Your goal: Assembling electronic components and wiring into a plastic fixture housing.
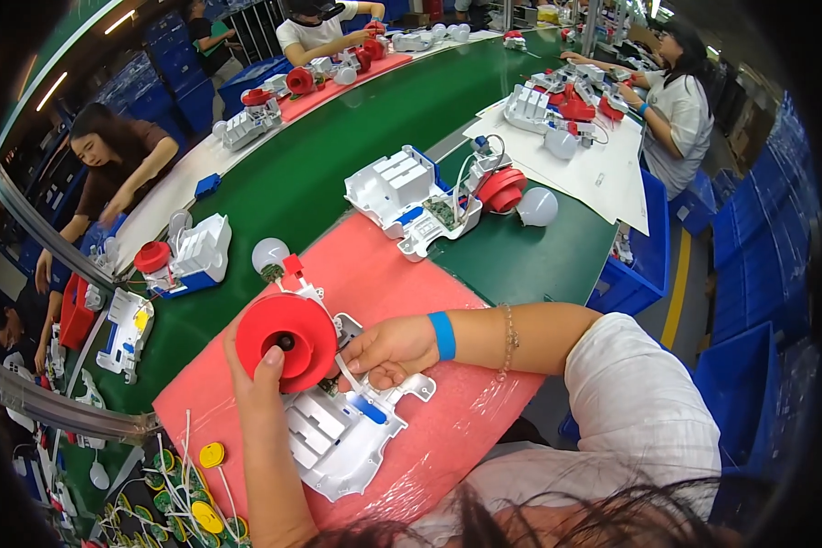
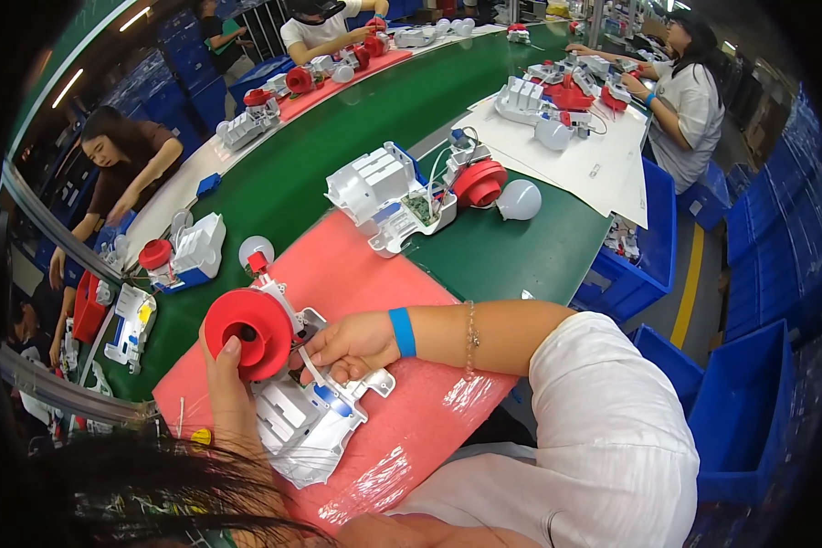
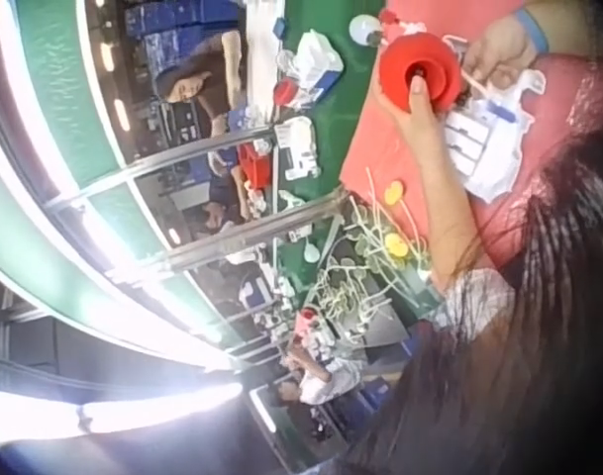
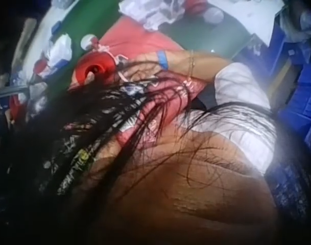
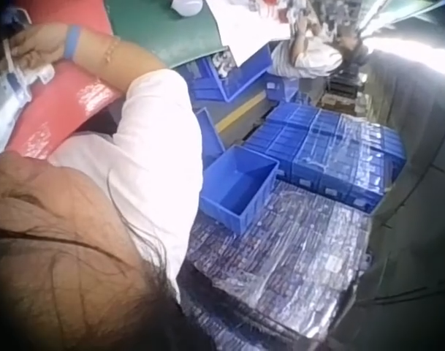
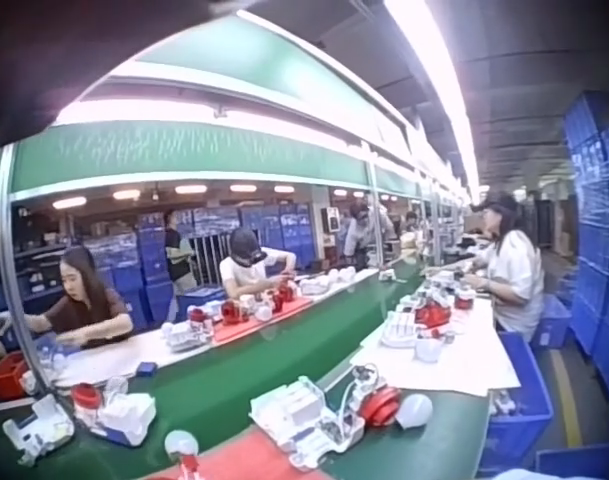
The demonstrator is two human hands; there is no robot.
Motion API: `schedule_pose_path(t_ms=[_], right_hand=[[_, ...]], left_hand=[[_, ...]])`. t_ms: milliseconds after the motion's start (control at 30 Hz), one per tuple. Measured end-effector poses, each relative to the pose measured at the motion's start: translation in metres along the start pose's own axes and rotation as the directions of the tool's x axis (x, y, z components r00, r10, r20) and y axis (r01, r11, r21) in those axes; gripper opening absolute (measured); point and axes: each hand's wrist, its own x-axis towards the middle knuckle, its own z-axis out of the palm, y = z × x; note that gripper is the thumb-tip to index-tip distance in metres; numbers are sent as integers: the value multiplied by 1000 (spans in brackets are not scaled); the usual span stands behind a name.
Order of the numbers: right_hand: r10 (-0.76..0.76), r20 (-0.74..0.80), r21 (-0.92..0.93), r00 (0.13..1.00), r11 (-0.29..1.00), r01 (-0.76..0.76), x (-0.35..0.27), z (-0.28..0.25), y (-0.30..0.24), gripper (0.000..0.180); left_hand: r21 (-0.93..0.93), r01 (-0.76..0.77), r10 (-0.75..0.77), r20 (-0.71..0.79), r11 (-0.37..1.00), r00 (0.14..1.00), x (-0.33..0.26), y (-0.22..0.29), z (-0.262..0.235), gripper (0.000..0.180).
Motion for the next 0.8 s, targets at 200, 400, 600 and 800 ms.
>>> schedule_pose_path(t_ms=[200,400,600,800], right_hand=[[-7,-14,-79,1000,997,6,1,-1,2,17],[-107,-116,-512,987,858,33,-5,-1,-6,25],[-353,-324,-815,878,575,-70,-6,18,-7,17],[-639,-114,-985,761,173,-2,6,13,1,12]], left_hand=[[-6,26,-26,1,1000,1000,-2,5,3,56],[-64,47,-49,-33,997,998,7,-4,2,53],[21,147,-147,-3,989,989,11,15,-6,53],[-69,200,-205,-75,977,976,14,3,-12,55]])
